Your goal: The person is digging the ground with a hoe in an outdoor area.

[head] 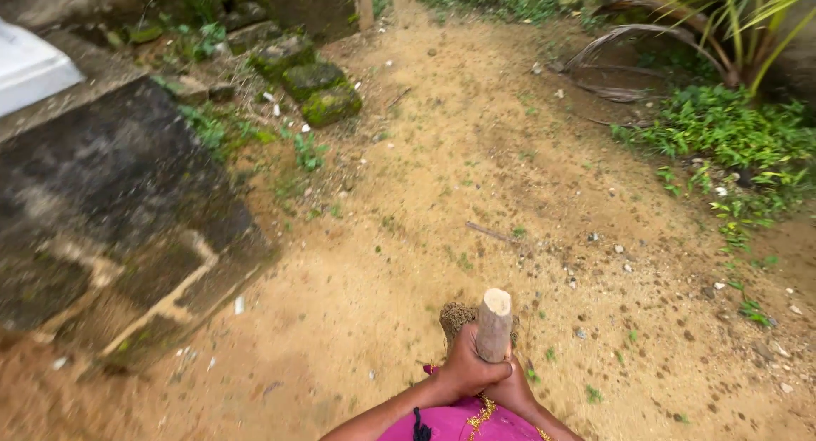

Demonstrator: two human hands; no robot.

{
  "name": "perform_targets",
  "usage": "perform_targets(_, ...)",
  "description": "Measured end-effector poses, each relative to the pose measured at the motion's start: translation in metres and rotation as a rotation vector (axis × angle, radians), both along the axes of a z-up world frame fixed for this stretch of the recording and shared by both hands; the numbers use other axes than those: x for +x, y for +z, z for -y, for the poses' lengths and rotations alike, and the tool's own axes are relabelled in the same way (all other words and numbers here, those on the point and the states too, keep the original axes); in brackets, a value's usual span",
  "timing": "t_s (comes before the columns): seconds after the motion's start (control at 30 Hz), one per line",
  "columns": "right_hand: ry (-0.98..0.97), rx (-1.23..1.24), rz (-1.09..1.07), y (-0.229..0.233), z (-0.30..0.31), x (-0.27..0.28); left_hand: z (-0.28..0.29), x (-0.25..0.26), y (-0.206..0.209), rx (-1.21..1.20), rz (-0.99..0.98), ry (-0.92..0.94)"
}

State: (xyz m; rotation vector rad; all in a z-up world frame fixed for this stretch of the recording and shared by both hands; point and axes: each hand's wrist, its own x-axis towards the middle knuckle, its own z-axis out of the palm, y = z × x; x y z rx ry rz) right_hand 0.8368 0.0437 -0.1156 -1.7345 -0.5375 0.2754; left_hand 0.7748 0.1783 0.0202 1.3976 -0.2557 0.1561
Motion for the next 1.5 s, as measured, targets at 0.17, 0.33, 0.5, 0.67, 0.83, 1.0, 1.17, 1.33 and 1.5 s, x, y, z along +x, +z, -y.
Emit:
perform_targets(0.17, -0.081, -0.088, -0.039, 0.035, -0.031, 0.072, -0.038, 0.084, 0.016, 0.041, 0.008, -0.059)
perform_targets(0.33, -0.104, 0.017, -0.093, 0.052, -0.058, 0.121, -0.063, 0.140, 0.040, 0.093, -0.017, -0.092)
perform_targets(0.5, -0.049, -0.007, -0.064, 0.023, -0.070, 0.179, -0.080, 0.196, 0.032, 0.026, -0.047, -0.095)
perform_targets(0.67, -0.004, 0.051, -0.032, 0.034, -0.094, 0.248, -0.093, 0.256, 0.031, 0.059, -0.056, 0.008)
perform_targets(0.83, 0.085, 0.009, -0.010, 0.033, -0.104, 0.343, -0.097, 0.341, 0.030, 0.027, -0.055, 0.111)
perform_targets(1.0, 0.213, 0.080, -0.049, 0.061, -0.113, 0.431, -0.090, 0.417, 0.038, 0.041, -0.075, 0.246)
perform_targets(1.17, 0.313, 0.053, -0.020, 0.063, -0.105, 0.501, -0.082, 0.479, 0.031, 0.004, -0.045, 0.302)
perform_targets(1.33, 0.402, 0.006, 0.025, 0.061, -0.105, 0.556, -0.081, 0.523, 0.040, 0.065, -0.034, 0.350)
perform_targets(1.5, 0.392, -0.024, 0.038, 0.064, -0.118, 0.600, -0.094, 0.564, 0.040, 0.049, -0.019, 0.327)
